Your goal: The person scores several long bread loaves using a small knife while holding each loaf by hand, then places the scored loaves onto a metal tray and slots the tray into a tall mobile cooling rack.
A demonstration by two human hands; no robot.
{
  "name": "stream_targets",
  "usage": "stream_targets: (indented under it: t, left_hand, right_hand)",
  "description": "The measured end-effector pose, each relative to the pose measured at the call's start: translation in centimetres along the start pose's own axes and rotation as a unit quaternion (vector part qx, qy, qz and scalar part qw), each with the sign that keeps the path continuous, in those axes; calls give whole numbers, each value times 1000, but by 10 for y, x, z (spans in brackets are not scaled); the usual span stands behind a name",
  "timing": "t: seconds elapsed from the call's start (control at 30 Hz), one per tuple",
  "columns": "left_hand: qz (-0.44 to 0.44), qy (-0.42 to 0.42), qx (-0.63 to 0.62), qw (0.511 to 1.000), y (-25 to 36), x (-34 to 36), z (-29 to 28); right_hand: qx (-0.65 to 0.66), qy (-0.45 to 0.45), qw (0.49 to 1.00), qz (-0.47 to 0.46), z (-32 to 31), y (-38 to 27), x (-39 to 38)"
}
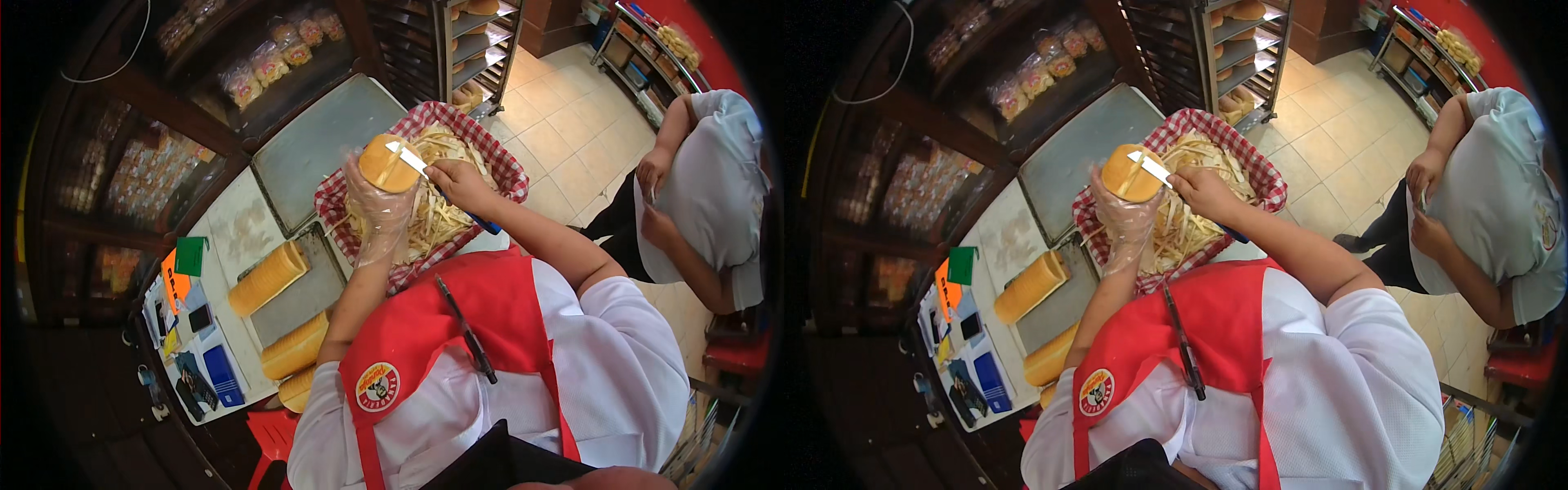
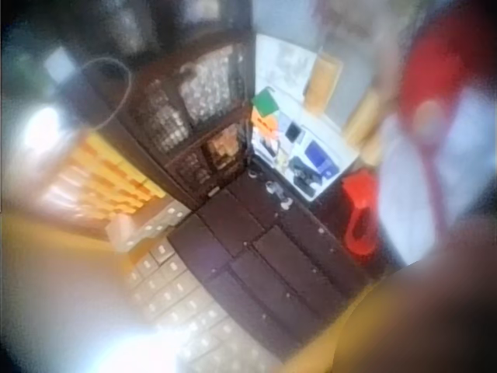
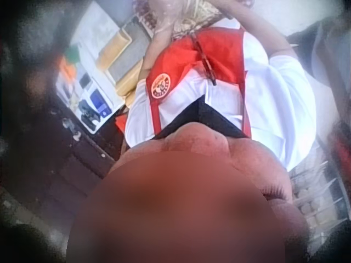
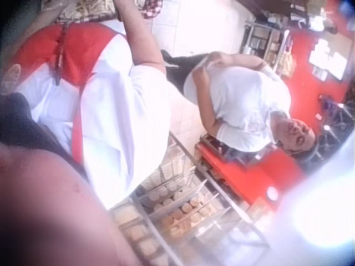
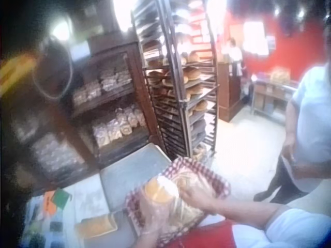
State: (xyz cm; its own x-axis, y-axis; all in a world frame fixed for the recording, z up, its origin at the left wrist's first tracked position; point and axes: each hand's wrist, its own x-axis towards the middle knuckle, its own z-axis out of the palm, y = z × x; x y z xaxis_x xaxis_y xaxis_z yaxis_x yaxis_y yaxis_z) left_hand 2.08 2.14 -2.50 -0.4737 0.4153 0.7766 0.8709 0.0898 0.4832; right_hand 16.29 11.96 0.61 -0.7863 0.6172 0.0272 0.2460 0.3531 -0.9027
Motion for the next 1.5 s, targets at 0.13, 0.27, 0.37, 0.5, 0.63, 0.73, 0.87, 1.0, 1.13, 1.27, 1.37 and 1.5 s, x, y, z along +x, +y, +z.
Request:
stream_targets:
  t: [0.13, 0.27, 0.37, 0.5, 0.63, 0.73, 0.87, 1.0, 1.13, 1.27, 1.37, 1.5]
  left_hand:
    - [3, 17, 15, 1000, 9, 7, -2]
    - [25, 26, 25, 999, 11, 7, 1]
    - [36, 30, 24, 999, 8, 10, -1]
    - [36, 30, 27, 999, 1, 6, 7]
    - [-53, 2, 12, 999, 10, 14, 2]
    - [-46, 26, 9, 999, 4, 23, -4]
    - [-148, -19, -179, 972, 18, 43, -22]
    - [-237, 6, -536, 810, 2, 51, -33]
    - [-305, 16, -640, 705, -5, 69, -41]
    - [-278, -166, -487, 811, -21, 48, -29]
    - [-79, -281, -262, 920, -5, 47, -29]
    - [-202, -294, -267, 895, 1, 43, -25]
  right_hand:
    - [-19, 10, 999, -46, -1, 4, 3]
    - [-1, 13, 999, -33, 2, -4, 6]
    - [19, -61, 997, 46, 6, -12, -9]
    - [-1, -29, 997, -71, 12, -13, -9]
    - [116, -10, 993, 28, 13, -14, -5]
    - [295, 87, 940, 147, 12, -2, 0]
    - [438, 62, 809, 387, -1, 26, 7]
    - [541, 42, 708, 452, 2, 36, -2]
    - [600, 19, 695, 395, -2, 30, -7]
    - [596, 37, 735, 322, 25, 32, 15]
    - [444, 104, 847, 275, 31, 18, 23]
    - [477, 159, 825, 259, 3, 36, 14]
